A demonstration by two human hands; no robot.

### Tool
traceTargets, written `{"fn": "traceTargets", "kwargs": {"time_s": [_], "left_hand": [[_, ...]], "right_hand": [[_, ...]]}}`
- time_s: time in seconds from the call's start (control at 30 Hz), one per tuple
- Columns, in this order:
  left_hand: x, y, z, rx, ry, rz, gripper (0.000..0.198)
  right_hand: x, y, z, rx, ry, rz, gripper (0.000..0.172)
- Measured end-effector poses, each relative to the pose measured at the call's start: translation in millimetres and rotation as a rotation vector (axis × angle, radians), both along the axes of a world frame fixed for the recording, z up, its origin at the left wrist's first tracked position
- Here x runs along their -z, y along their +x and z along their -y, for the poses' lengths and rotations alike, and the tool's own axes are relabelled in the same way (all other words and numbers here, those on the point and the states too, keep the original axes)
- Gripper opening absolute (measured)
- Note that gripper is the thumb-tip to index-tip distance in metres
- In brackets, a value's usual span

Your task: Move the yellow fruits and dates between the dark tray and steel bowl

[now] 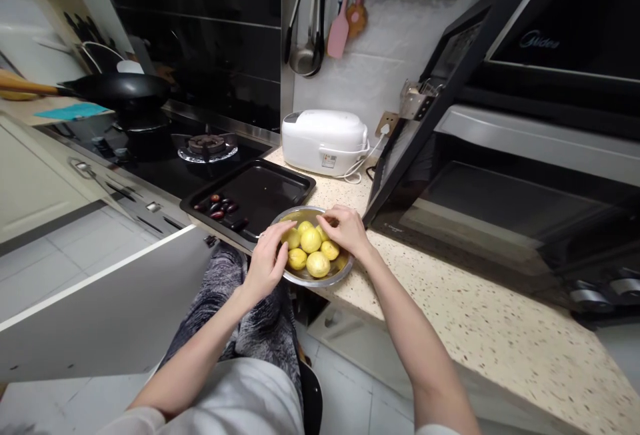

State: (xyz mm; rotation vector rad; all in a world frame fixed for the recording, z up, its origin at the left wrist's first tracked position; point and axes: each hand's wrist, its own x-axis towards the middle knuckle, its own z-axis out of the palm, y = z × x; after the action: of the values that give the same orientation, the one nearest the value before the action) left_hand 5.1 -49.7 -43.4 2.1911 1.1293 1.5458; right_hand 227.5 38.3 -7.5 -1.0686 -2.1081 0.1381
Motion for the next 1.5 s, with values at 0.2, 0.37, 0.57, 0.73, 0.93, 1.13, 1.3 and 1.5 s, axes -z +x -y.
{"fn": "traceTargets", "kwargs": {"time_s": [0.2, 0.37, 0.57, 0.73, 0.93, 1.13, 1.3, 1.5], "left_hand": [[-3.5, -1, 0, 0.017, 0.017, 0.023, 0.037], [-7.2, -25, -17, -0.159, 0.003, -0.003, 0.036], [-12.4, -77, -41, -0.581, -0.295, -0.427, 0.047], [-30.4, -109, -62, -0.666, -0.595, -0.637, 0.097], [-46.1, -143, -92, -0.543, -0.804, -0.806, 0.111], [-52.7, -154, -97, -0.45, -0.755, -0.896, 0.108], [-49.4, -151, -98, -0.367, -0.627, -0.861, 0.074], [-35.4, -136, -97, -0.307, -0.475, -0.776, 0.049]], "right_hand": [[-0.6, 0, 0, -0.013, 0.007, 0.034, 0.027], [-0.4, 2, -1, -0.003, 0.059, 0.015, 0.027], [0.5, 3, -1, -0.013, 0.062, 0.046, 0.025], [1.3, 3, -2, -0.017, 0.057, 0.052, 0.025], [0.3, 2, -2, -0.017, 0.063, 0.054, 0.026], [0.9, 2, -3, -0.017, 0.044, 0.046, 0.026], [2.6, 3, -3, -0.019, 0.043, 0.041, 0.027], [2.4, 1, -3, -0.009, 0.034, 0.039, 0.029]]}}
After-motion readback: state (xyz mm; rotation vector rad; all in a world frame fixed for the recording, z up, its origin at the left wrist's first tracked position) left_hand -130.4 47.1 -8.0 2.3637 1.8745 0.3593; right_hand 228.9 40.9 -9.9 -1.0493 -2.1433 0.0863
